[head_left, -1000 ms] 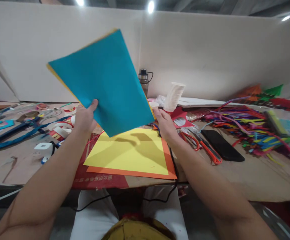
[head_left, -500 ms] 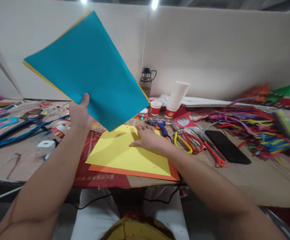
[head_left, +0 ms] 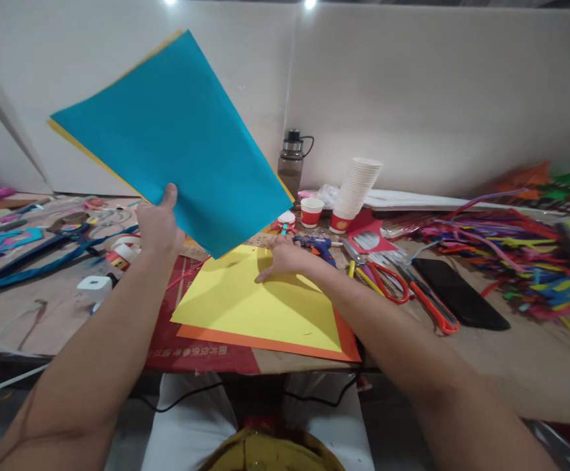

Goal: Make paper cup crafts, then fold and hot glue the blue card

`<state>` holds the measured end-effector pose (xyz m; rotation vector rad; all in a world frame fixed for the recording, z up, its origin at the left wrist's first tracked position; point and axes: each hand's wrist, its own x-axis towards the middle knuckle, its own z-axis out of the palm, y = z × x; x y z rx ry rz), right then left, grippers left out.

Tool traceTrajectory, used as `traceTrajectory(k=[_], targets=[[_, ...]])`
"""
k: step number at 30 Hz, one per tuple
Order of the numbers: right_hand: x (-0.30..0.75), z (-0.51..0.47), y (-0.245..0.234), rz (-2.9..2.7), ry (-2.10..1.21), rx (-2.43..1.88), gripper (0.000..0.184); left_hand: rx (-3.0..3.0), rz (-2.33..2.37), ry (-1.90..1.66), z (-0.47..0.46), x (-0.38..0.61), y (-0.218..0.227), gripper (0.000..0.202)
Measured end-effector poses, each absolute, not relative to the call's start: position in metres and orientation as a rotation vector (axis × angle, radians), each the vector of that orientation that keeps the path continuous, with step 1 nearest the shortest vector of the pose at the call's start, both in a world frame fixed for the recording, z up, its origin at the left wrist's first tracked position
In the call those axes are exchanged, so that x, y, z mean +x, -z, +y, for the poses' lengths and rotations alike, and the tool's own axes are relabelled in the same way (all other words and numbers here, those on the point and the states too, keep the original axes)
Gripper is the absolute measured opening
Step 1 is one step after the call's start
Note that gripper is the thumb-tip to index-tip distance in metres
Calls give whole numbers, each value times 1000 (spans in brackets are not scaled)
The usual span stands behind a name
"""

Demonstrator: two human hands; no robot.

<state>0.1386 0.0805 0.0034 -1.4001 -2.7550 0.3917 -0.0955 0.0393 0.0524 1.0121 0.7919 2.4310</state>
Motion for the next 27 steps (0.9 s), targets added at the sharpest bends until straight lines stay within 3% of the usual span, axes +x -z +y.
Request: traceTrajectory(k=[4, 10, 13, 16, 22, 27], targets=[[134, 87, -4, -2736, -386, -1420, 99, 1004, 805, -2432, 38, -94, -54, 31], [132, 86, -5, -2807, -357, -1270, 64, 1022, 860, -2426, 39, -98, -53, 25], [134, 79, -11, -2866, -326, -1209, 57, 1025, 877, -2421, 41, -101, -51, 27], [139, 72, -17, -2922, -273, -1191, 59, 1040, 880, -2423, 42, -102, -50, 28], [143, 50, -29, -2952, -310, -1286, 82, 1017, 825, -2445, 46, -104, -48, 28], [136, 42, -37, -2965, -217, -1427, 79, 975, 881, -2446, 48, -106, -47, 30]])
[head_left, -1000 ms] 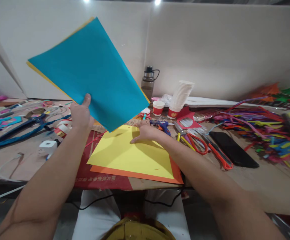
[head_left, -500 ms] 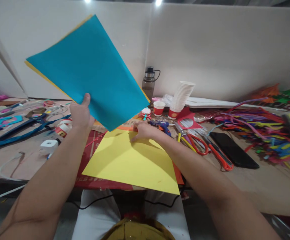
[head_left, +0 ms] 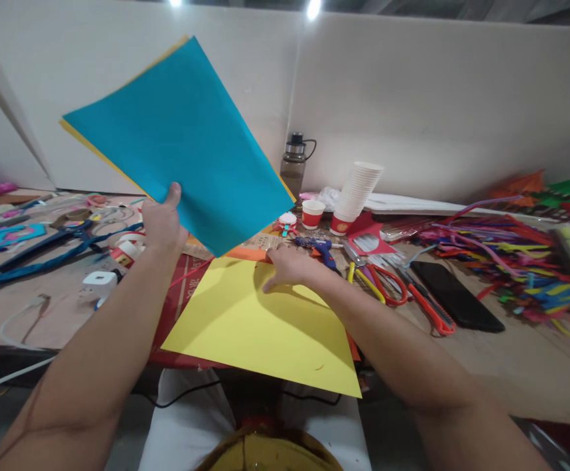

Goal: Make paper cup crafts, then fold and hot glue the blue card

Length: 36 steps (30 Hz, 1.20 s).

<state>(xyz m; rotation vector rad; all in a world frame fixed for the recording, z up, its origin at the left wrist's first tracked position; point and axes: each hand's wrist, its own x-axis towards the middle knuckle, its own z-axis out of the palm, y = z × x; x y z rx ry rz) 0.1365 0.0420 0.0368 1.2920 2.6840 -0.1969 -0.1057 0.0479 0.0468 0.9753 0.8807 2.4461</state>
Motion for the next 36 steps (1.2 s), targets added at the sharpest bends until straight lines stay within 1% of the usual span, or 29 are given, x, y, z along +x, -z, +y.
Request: traceTrajectory(k=[3, 6, 7, 9, 12, 13, 19, 24, 31, 36], targets=[[136, 48, -34, 2669, 231, 1278, 81, 945, 889, -2461, 48, -106, -47, 36], [137, 55, -28, 2673, 269, 1285, 87, 935, 866, -2460, 47, -105, -47, 37], [137, 57, -27, 2671, 285, 1284, 86, 933, 857, -2458, 47, -105, -48, 37], [140, 61, -26, 2666, 342, 1250, 75, 925, 839, -2457, 46, -105, -49, 37], [147, 67, -34, 2699, 460, 1137, 49, 923, 825, -2457, 44, -103, -52, 35], [151, 69, -38, 2717, 470, 1116, 45, 924, 832, -2464, 43, -103, -53, 34], [172, 81, -60, 2654, 296, 1182, 51, 883, 816, -2510, 40, -102, -58, 31], [160, 77, -48, 2662, 296, 1154, 53, 877, 809, -2501, 42, -102, -56, 28], [147, 77, -43, 2620, 197, 1089, 65, 890, 794, -2508, 43, -103, -54, 29], [150, 85, -44, 2608, 193, 1020, 64, 881, 796, -2498, 43, -104, -53, 30]])
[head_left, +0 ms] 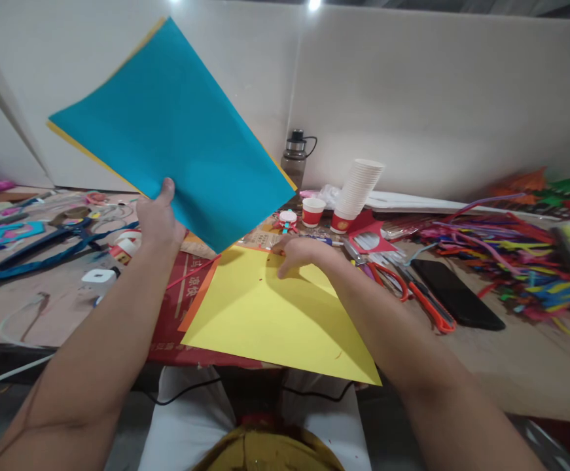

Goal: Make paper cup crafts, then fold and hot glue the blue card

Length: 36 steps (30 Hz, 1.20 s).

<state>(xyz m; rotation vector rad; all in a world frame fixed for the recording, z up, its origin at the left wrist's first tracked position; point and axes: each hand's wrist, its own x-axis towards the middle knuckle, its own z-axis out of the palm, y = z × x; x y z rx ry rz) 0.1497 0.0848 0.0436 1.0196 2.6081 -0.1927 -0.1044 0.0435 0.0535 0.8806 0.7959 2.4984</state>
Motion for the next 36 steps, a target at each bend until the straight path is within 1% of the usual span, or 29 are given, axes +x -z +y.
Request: traceTrajectory(k=[5, 9, 13, 18, 24, 29, 33, 36], targets=[[152, 89, -39, 2618, 316, 1032, 71, 855, 825, -2523, 42, -107, -56, 24], [152, 91, -37, 2661, 425, 1023, 63, 837, 807, -2523, 43, -111, -57, 28], [154, 94, -35, 2700, 442, 1058, 58, 768, 825, -2509, 46, -115, -54, 33], [158, 92, -35, 2769, 518, 1124, 57, 742, 850, -2524, 47, -117, -54, 32], [155, 82, -37, 2947, 600, 1047, 45, 776, 934, -2517, 48, -120, -54, 29], [149, 72, -37, 3077, 507, 1053, 45, 669, 965, -2576, 46, -126, -59, 29], [145, 65, -35, 3195, 451, 1009, 34, 606, 905, -2640, 39, -130, -66, 31], [143, 61, -34, 3253, 350, 1011, 29, 526, 1014, -2691, 35, -132, -70, 31]])
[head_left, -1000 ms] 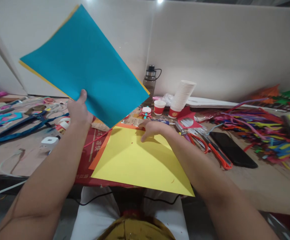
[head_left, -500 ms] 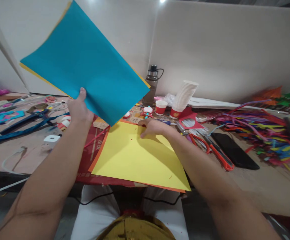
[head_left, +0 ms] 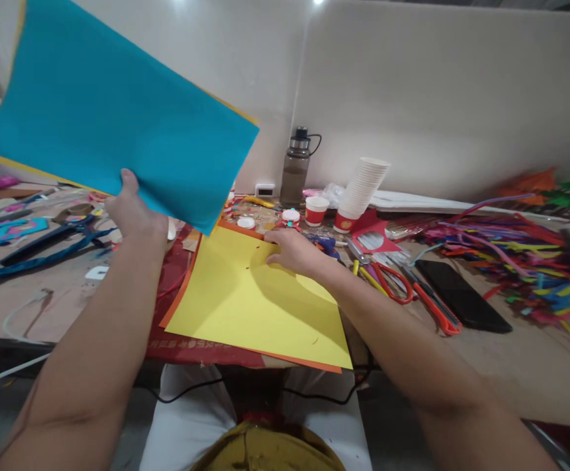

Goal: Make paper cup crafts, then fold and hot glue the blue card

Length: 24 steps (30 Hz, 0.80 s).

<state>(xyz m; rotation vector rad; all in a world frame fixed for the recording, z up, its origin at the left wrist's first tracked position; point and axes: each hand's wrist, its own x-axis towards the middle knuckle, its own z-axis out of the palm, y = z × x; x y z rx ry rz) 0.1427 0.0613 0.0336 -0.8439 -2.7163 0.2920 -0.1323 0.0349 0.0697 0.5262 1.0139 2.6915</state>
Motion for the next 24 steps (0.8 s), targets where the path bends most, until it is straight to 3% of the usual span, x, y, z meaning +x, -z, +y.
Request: traceTrajectory(k=[12, 17, 21, 24], targets=[[137, 79, -27, -2920, -452, -1216, 53, 556, 1039, -2745, 40, -147, -63, 47], [139, 76, -27, -2857, -564, -1325, 57, 531, 1002, -2746, 37, -141, -67, 38], [134, 67, -31, -2773, -297, -1399, 67, 496, 1128, -2701, 35, -137, -69, 40], [126, 57, -38, -2668, -247, -1114, 54, 548, 1073, -2689, 37, -138, -67, 48]])
